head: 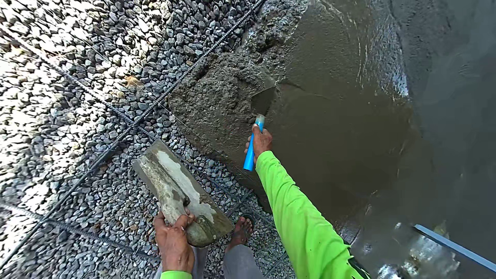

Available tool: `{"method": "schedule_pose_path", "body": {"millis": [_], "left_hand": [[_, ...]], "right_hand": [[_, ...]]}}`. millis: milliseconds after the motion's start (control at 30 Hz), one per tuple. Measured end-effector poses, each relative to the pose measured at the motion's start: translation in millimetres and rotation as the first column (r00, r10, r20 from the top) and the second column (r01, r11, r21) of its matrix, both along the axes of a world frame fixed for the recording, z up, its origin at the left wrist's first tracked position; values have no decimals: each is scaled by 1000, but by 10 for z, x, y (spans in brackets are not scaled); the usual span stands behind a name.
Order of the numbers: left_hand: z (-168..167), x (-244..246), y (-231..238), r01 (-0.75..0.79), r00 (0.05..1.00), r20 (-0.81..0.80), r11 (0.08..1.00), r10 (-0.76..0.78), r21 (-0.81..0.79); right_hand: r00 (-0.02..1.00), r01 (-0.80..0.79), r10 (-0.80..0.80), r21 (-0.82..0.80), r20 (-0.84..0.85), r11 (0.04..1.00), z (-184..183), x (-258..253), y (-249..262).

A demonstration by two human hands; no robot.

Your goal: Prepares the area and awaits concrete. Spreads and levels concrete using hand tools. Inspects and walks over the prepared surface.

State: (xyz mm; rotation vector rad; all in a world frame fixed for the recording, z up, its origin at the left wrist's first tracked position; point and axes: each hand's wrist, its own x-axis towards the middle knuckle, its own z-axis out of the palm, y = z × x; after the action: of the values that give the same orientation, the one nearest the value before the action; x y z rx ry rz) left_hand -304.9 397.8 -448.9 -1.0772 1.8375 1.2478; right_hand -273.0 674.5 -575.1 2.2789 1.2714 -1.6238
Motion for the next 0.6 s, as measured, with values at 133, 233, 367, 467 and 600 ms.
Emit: {"method": "schedule_pose_path", "body": {"millis": [133,233,367,467,600], "left_hand": [[-16,38,-3,9,1000,12,1000,-9,-8],[-4,77,22,15,1000,15,1000,-15,-11],[-4,112,86,15,1000,16,1000,-15,-5],[3,119,86,19,1000,24,1000,-18,-6],[-14,136,77,30,1000,4,1000,-30,-4]], "right_hand": [[994,-106,106,-29,19,994,-93,24,248],[913,-407,406,-147,-37,902,-48,-76,227],[755,-648,645,-280,-118,708,102,-82,72],[624,-763,764,-340,-164,550,171,101,56],[380,-921,925,-99,-16,377,121,436,-42]]}}
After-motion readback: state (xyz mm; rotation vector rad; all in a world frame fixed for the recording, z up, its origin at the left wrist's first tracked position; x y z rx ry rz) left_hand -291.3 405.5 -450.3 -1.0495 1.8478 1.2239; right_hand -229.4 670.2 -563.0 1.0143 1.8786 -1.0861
